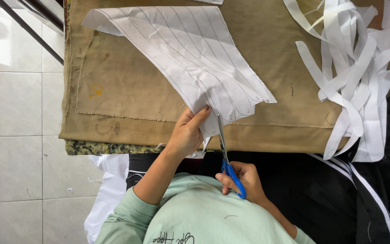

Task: The person uses blue-handled scissors to cut a white paper pattern with drawn lines into strips. They hold the paper with one hand and cut along the lines, separating the pattern into individual pieces.

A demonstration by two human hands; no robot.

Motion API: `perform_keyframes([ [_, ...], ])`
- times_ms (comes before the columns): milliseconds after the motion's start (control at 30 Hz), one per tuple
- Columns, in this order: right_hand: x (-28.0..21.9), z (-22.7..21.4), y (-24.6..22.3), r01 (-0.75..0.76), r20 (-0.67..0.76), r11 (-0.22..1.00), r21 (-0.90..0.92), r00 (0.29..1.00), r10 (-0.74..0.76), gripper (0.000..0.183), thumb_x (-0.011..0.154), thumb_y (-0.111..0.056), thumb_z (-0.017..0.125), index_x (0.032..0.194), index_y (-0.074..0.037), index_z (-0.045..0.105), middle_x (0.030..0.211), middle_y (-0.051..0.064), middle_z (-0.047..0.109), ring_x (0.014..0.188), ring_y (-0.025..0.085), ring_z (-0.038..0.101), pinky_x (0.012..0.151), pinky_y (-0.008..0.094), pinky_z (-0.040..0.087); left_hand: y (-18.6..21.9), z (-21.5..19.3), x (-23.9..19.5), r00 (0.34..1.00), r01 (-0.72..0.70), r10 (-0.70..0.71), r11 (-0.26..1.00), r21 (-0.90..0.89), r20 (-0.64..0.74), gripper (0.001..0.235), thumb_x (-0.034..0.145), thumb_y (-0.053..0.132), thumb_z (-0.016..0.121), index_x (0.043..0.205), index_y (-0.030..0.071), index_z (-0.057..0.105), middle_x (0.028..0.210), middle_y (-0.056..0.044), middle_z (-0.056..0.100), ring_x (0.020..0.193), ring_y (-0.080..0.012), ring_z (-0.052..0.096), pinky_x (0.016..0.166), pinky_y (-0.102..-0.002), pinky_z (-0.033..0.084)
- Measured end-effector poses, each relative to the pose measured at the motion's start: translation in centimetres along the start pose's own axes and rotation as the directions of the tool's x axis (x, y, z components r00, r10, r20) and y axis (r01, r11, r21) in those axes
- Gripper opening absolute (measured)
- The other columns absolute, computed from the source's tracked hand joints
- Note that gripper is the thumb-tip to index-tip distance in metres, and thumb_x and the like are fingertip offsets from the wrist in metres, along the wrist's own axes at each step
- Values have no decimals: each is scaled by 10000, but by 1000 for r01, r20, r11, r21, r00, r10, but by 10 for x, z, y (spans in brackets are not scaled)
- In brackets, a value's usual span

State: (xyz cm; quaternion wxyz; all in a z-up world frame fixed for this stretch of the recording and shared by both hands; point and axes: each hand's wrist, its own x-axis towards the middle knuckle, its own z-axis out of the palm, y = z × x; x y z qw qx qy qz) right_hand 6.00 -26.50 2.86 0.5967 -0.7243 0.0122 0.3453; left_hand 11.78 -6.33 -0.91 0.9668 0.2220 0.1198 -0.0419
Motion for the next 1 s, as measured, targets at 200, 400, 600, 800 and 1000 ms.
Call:
perform_keyframes([
  [200,0,1,-1,-20,3,1000,-22,1000,20,276,840,-141,803,635,-41,648,458,86,667,422,147,631,541,274,558,4,-1,-2,1000,4,-4,1000,8,12,290,1015,127,598,1280,8,604,1177,-136,706,1081,-238,690,910,-347,599],
  [400,0,1,-1,-64,-15,997,-35,998,63,268,844,-131,809,643,-28,665,456,92,665,411,149,628,522,269,550,8,2,-5,1000,6,-6,1000,9,-7,307,1017,112,581,1302,-1,581,1200,-155,691,1108,-253,679,927,-346,596],
  [600,0,2,-2,-107,-33,993,-54,994,105,277,848,-109,813,633,-18,664,446,101,657,407,149,615,511,272,542,9,0,-7,1000,-9,9,1000,22,-6,328,1011,117,590,1314,-9,578,1212,-154,687,1117,-254,676,918,-347,594],
  [800,1,1,5,-101,-26,994,-43,995,100,293,850,-96,816,617,-20,654,438,100,648,407,142,603,507,269,538,6,-5,-8,999,-4,5,1000,24,-37,324,1005,113,594,1308,-2,586,1197,-156,695,1098,-260,685,880,-366,607],
  [1000,3,4,9,-105,-40,994,-42,994,103,314,853,-94,821,609,-25,636,438,101,634,407,138,586,492,265,512,8,-3,-10,998,-10,11,1000,21,-67,331,1000,113,592,1308,-8,583,1207,-168,692,1109,-270,680,903,-370,595],
])
